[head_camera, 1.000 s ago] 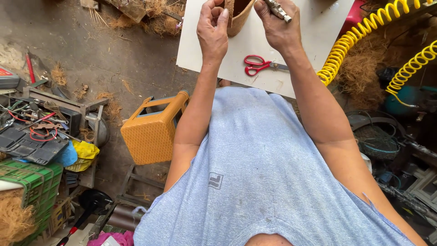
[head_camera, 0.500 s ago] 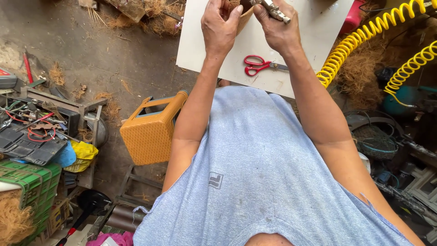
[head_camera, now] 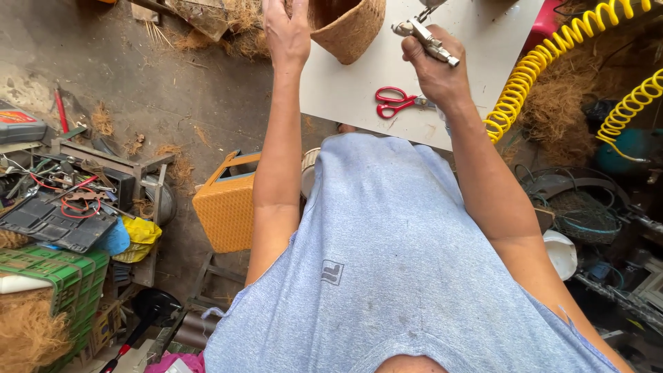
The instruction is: The person is using a pneumatic spray gun to apply a final coating to a cone-shaped object made of coconut fiber.
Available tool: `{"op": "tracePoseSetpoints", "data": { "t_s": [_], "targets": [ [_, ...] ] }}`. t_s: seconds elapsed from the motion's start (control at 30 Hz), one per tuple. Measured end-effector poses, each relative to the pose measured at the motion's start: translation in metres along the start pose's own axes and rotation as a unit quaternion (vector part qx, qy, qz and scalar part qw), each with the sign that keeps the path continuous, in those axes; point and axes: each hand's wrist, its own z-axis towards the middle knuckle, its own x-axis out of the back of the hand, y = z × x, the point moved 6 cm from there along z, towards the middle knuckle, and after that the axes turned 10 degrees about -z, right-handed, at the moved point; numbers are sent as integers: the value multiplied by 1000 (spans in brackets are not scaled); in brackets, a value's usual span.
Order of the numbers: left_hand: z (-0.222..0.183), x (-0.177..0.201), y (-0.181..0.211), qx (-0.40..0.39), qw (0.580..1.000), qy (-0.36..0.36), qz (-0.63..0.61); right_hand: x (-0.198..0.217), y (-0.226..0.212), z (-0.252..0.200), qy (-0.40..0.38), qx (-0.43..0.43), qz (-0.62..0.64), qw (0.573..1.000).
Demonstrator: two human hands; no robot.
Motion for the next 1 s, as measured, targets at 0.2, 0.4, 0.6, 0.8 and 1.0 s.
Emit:
{"op": "tracePoseSetpoints", "data": {
  "t_s": [0.2, 0.4, 0.6, 0.8, 1.0],
  "targets": [
    [-4, 8, -14, 11, 999, -31, -8, -20, -1, -5, -26, -45, -5, 999],
    [-19, 20, -1, 60, 996, -69, -23, -38, 4, -3, -25, -41, 6, 999],
    [-32, 21, -32, 178, 984, -25, -3, -53, 12, 4, -33, -57, 29, 997],
    [-51, 31, -50, 349, 926, 24, -142, -49, -8, -4, -63, -4, 18, 998],
    [-59, 24, -91, 347, 887, 37, -303, -46, -32, -13, -88, 2, 27, 996]
  ]
}}
